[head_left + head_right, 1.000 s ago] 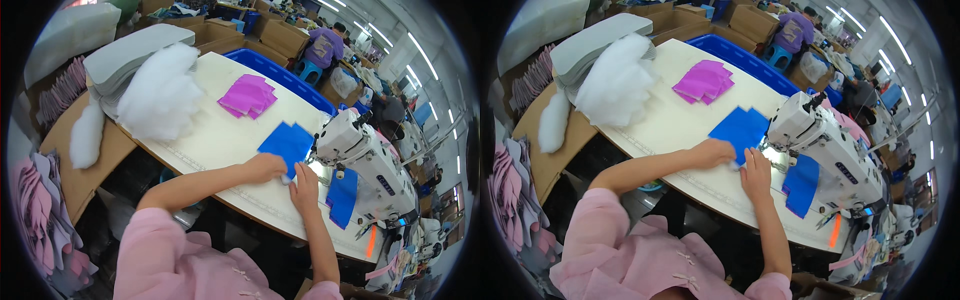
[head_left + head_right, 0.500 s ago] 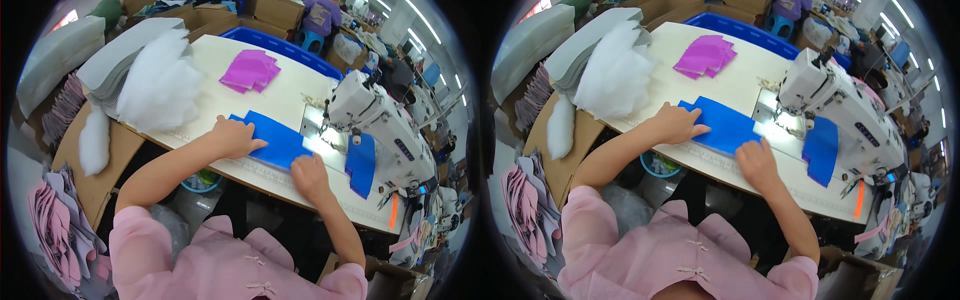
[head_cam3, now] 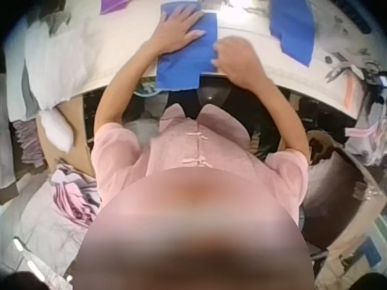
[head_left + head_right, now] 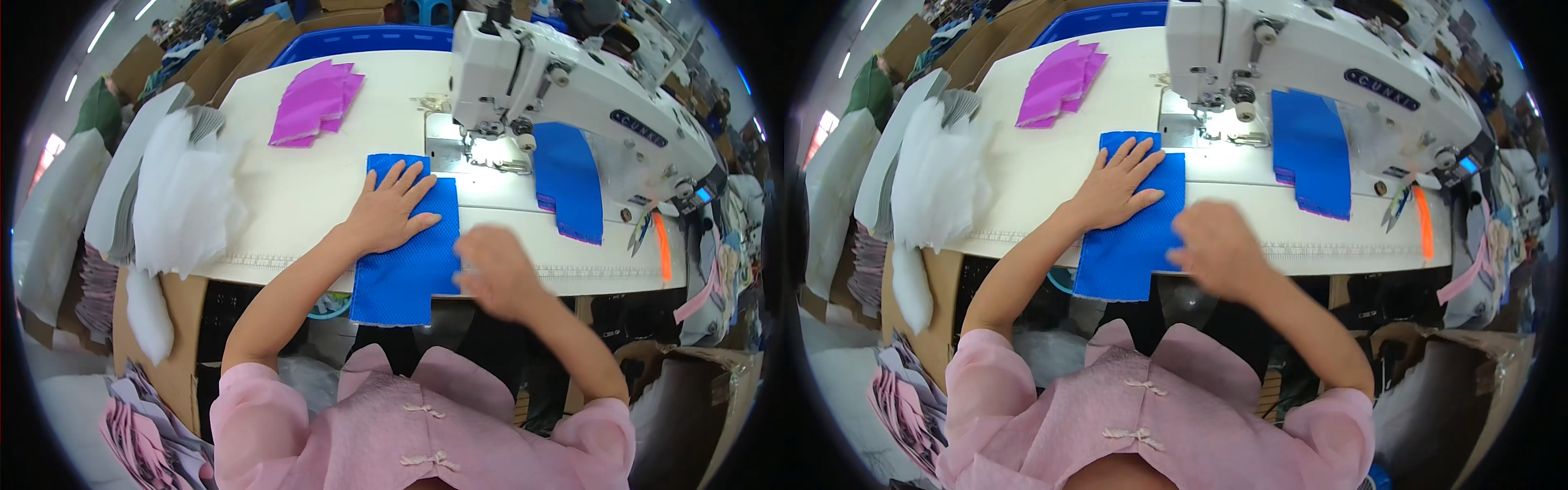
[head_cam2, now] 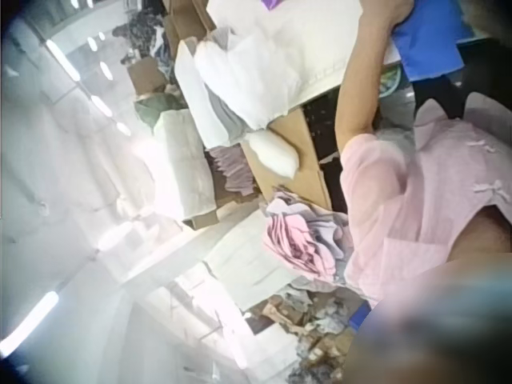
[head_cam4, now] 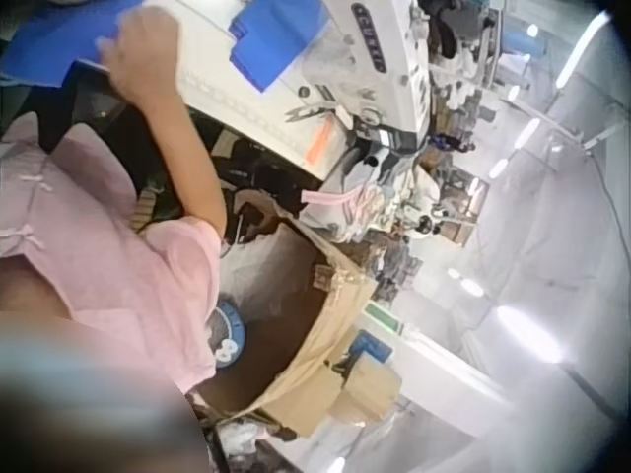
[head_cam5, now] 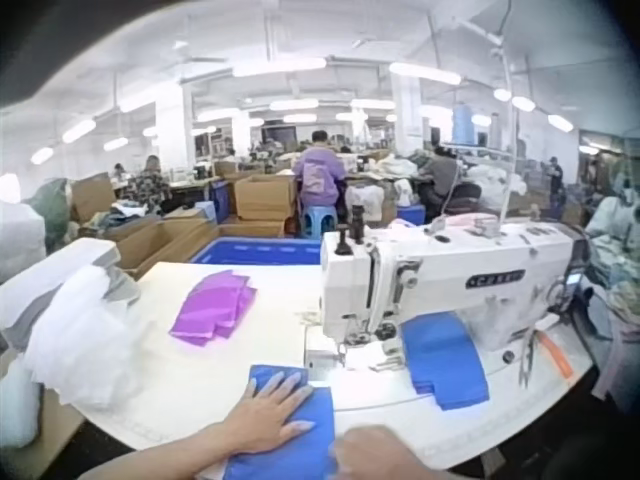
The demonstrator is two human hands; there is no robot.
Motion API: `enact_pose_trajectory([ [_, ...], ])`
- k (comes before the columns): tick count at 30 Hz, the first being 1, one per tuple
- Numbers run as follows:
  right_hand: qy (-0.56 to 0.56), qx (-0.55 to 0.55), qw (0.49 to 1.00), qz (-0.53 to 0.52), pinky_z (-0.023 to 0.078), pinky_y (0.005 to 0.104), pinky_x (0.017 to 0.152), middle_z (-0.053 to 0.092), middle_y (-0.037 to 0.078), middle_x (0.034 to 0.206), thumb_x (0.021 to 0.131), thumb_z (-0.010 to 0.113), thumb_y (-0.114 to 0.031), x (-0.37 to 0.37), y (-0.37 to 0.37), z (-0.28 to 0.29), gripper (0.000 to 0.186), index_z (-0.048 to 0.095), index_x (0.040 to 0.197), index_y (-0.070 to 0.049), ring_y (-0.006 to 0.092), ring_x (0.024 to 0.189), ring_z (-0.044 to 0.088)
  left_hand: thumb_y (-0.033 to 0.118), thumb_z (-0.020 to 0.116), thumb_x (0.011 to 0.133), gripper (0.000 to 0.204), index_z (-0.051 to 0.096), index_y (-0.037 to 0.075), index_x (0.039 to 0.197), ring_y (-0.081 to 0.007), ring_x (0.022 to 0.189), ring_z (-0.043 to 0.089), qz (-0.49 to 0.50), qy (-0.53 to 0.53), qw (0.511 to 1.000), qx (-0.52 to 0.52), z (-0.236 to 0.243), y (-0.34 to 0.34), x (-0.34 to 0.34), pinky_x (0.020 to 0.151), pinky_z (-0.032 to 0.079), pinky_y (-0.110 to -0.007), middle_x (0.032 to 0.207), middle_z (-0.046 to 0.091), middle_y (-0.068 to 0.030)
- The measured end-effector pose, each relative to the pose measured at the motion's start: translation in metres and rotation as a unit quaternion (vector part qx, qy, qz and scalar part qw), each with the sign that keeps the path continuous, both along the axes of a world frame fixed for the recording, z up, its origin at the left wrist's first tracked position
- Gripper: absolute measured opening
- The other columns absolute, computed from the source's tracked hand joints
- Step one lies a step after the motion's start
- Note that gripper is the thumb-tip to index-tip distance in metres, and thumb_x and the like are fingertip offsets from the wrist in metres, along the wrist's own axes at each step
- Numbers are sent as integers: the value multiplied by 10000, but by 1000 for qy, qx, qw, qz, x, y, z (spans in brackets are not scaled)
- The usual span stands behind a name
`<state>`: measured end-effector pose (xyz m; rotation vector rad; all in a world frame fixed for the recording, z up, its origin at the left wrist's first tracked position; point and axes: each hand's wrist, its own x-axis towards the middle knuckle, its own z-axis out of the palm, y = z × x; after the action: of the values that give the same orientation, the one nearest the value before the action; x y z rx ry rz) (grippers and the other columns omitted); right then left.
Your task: The person is sewing blue and pink fabric pieces together using a sewing machine in a workshop.
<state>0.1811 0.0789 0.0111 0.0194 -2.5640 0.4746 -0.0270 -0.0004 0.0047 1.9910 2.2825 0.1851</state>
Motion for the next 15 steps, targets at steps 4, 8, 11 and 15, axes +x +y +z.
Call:
enact_pose_trajectory([
  [4, -87, 61, 991, -81, 304, 422, 951, 462, 138, 1200, 796, 551, -333, 1, 38, -8, 462, 485, 1151, -46, 322, 1142, 372, 580, 319, 845, 634, 285, 201, 1353, -295, 1320, 154, 1, 20, 1000, -16, 0, 3, 2, 1049, 109, -511, 1419, 215, -96],
  [8, -128, 53, 990, -39, 270, 420, 983, 432, 115, 1262, 821, 505, -393, -9, 38, -11, 518, 457, 1211, -56, 306, 1208, 315, 575, 313, 846, 615, 280, 227, 1353, -293, 1322, 147, 2, 22, 1000, -5, -4, 0, 0, 1048, 100, -516, 1423, 208, -88],
  [11, -46, 27, 998, -17, 294, 420, 956, 486, 118, 1206, 813, 536, -348, -13, 41, -17, 425, 522, 1119, -54, 312, 1155, 380, 576, 306, 848, 615, 282, 224, 1351, -300, 1319, 151, -5, 24, 1000, 0, -5, 1, 0, 1042, 99, -529, 1418, 218, -92],
  [15, -25, -14, 1000, 4, 312, 412, 942, 512, 115, 1171, 792, 561, -285, -15, 46, -21, 383, 537, 1092, -49, 307, 1131, 406, 583, 299, 846, 623, 278, 221, 1352, -306, 1317, 153, -11, 20, 1000, 0, -4, 0, 0, 1037, 98, -542, 1414, 223, -98],
])
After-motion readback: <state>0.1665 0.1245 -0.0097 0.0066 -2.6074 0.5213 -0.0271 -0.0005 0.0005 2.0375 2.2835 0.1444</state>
